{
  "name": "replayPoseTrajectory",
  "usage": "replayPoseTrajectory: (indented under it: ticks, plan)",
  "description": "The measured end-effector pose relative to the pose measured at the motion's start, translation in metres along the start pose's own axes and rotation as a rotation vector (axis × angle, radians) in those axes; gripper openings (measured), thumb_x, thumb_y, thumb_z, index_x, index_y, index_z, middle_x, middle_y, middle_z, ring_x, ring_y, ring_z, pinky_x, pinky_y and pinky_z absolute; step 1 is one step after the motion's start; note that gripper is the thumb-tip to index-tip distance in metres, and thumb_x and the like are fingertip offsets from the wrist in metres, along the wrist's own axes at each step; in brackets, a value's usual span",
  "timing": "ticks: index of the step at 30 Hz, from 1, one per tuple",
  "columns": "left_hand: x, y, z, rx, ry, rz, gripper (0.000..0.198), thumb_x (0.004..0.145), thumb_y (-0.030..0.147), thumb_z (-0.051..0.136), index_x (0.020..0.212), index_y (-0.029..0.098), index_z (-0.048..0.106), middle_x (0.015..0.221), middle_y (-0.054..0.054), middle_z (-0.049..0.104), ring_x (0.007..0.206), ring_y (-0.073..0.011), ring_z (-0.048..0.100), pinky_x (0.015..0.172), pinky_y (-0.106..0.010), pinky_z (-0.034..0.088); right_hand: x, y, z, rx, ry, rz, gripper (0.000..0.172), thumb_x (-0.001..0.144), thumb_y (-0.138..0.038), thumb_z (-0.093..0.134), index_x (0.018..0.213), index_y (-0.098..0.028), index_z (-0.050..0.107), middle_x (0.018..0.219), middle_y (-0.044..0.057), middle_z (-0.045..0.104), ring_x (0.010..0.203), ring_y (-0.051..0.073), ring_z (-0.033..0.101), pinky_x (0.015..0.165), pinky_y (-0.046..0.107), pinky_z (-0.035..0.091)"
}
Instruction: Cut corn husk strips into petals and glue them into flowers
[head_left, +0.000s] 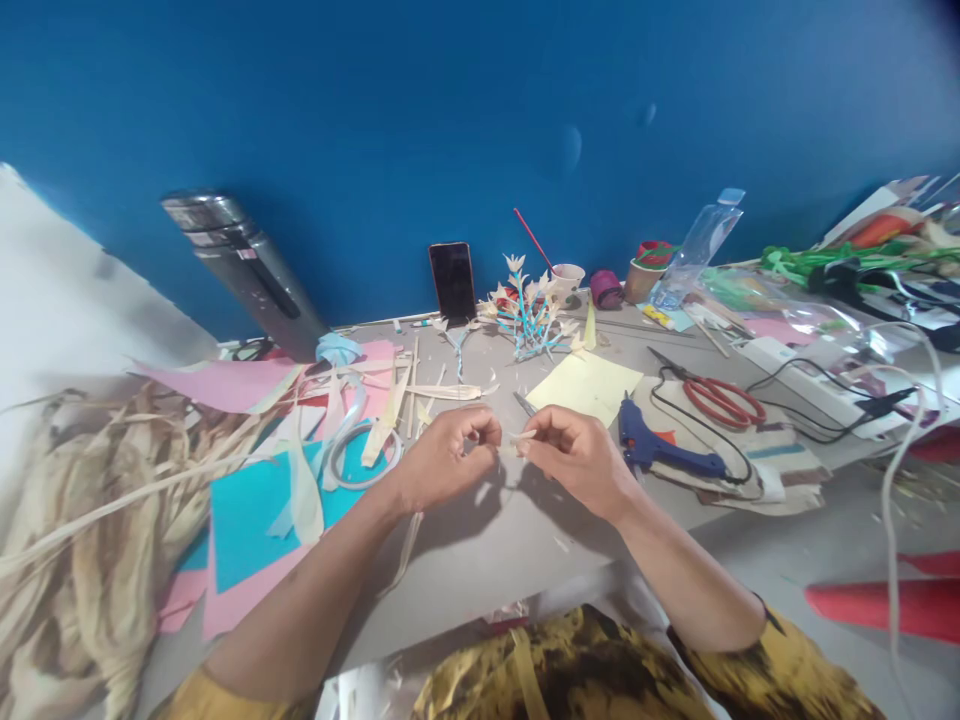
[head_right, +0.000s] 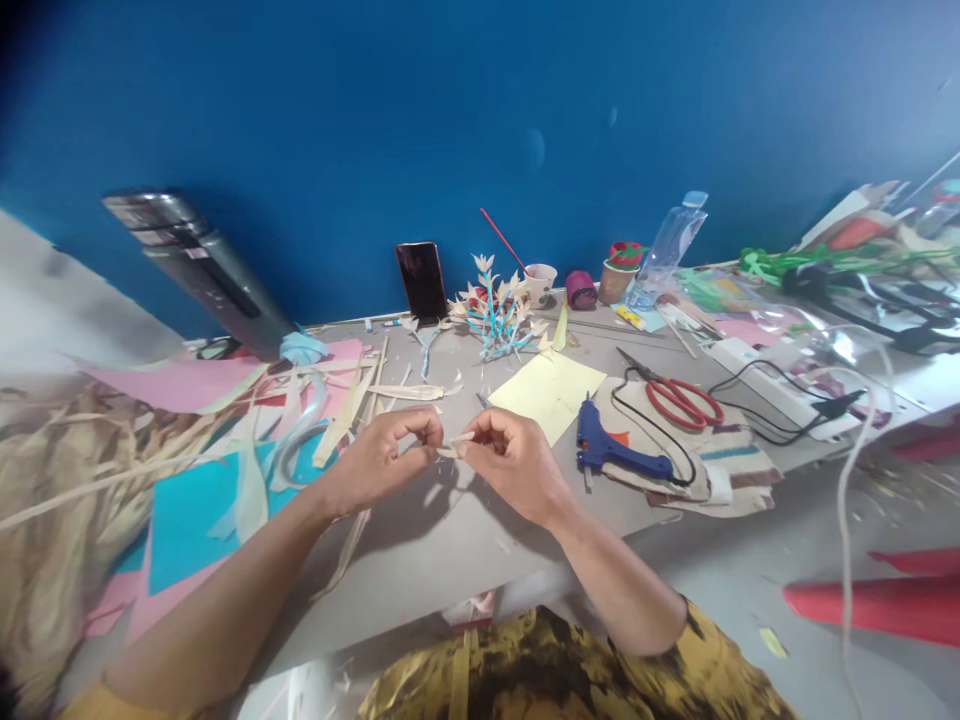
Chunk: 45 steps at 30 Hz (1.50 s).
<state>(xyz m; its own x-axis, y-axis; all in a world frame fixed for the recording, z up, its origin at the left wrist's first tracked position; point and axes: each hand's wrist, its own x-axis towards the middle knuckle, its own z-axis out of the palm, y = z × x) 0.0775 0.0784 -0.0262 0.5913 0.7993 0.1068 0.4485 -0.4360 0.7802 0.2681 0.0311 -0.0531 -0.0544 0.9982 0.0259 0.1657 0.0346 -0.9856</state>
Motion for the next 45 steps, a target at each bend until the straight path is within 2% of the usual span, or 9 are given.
replayPoseTrajectory:
  ticks: [4,8,13,18,22,27,33,40,45]
  plan:
    - [0.0,-0.004,0.001,-0.208,0.053,-0.079,0.003,0.072,0.019,0.055,0.071,0.019,0.058,0.07,0.002,0.057,0.069,-0.0141,0.051,0.07,-0.027,0.041,0.001,0.003,0.006,0.047,0.071,0.006,0.014,0.076,-0.03,0.07,0.076,-0.017,0.064,0.058,-0.004,0.056,0.049,0.009,0.044,0.046,0.021,0.034]
    - [0.002,-0.013,0.013,-0.777,0.159,-0.214,0.016,0.073,0.028,0.068,0.085,0.019,0.063,0.073,0.001,0.061,0.07,-0.0139,0.058,0.069,-0.027,0.045,0.004,0.006,0.014,0.171,0.267,0.007,0.021,0.076,-0.036,0.071,0.078,-0.017,0.064,0.056,-0.004,0.053,0.047,0.009,0.04,0.044,0.021,0.033]
    - [0.002,-0.012,0.036,-1.104,0.176,-0.375,0.023,0.067,0.029,0.082,0.076,0.016,0.064,0.069,0.001,0.06,0.063,-0.0098,0.056,0.065,-0.024,0.046,0.005,0.009,0.024,0.185,0.338,-0.009,0.023,0.076,-0.039,0.07,0.08,-0.018,0.062,0.061,-0.002,0.059,0.049,0.01,0.044,0.045,0.022,0.035]
    - [0.002,-0.011,0.039,-1.143,0.228,-0.39,0.023,0.066,0.027,0.082,0.072,0.016,0.063,0.07,0.001,0.062,0.062,-0.0101,0.057,0.062,-0.024,0.047,0.003,0.01,0.025,0.107,0.31,-0.033,0.021,0.078,-0.038,0.069,0.079,-0.018,0.063,0.061,-0.002,0.057,0.053,0.011,0.047,0.051,0.022,0.038]
    - [0.004,-0.017,0.03,-1.061,0.309,-0.375,0.019,0.066,0.024,0.077,0.07,0.016,0.06,0.076,-0.003,0.067,0.063,-0.012,0.06,0.062,-0.025,0.048,0.004,0.011,0.018,0.244,0.175,0.031,0.027,0.078,-0.043,0.071,0.08,-0.016,0.064,0.055,-0.005,0.049,0.049,0.008,0.039,0.046,0.021,0.03]
    - [0.004,-0.019,0.026,-0.965,0.286,-0.28,0.017,0.07,0.026,0.076,0.075,0.017,0.061,0.061,0.002,0.059,0.056,-0.0103,0.054,0.059,-0.025,0.044,0.008,0.013,0.008,0.375,0.047,0.162,0.028,0.076,-0.042,0.073,0.077,-0.014,0.066,0.055,-0.003,0.05,0.049,0.008,0.035,0.045,0.02,0.021]
    - [0.003,-0.017,0.029,-0.869,0.201,-0.241,0.022,0.069,0.032,0.082,0.076,0.016,0.069,0.061,0.002,0.06,0.054,-0.0092,0.051,0.055,-0.023,0.041,0.008,0.013,0.007,0.405,0.034,0.203,0.027,0.071,-0.039,0.076,0.075,-0.015,0.064,0.055,-0.003,0.051,0.049,0.008,0.036,0.044,0.02,0.021]
    - [0.004,-0.019,0.032,-0.831,0.291,-0.261,0.025,0.065,0.028,0.085,0.078,0.016,0.068,0.06,0.003,0.061,0.051,-0.0087,0.051,0.052,-0.022,0.04,0.009,0.009,0.009,0.514,-0.017,0.197,0.027,0.069,-0.037,0.078,0.073,-0.016,0.062,0.054,-0.005,0.048,0.048,0.006,0.033,0.044,0.02,0.017]
    - [0.004,-0.02,0.037,-0.835,0.27,-0.279,0.019,0.068,0.028,0.081,0.078,0.015,0.07,0.067,-0.002,0.067,0.053,-0.009,0.051,0.054,-0.023,0.041,0.01,0.011,0.011,0.558,-0.009,0.195,0.026,0.071,-0.035,0.079,0.076,-0.015,0.062,0.054,-0.006,0.046,0.048,0.006,0.033,0.044,0.019,0.016]
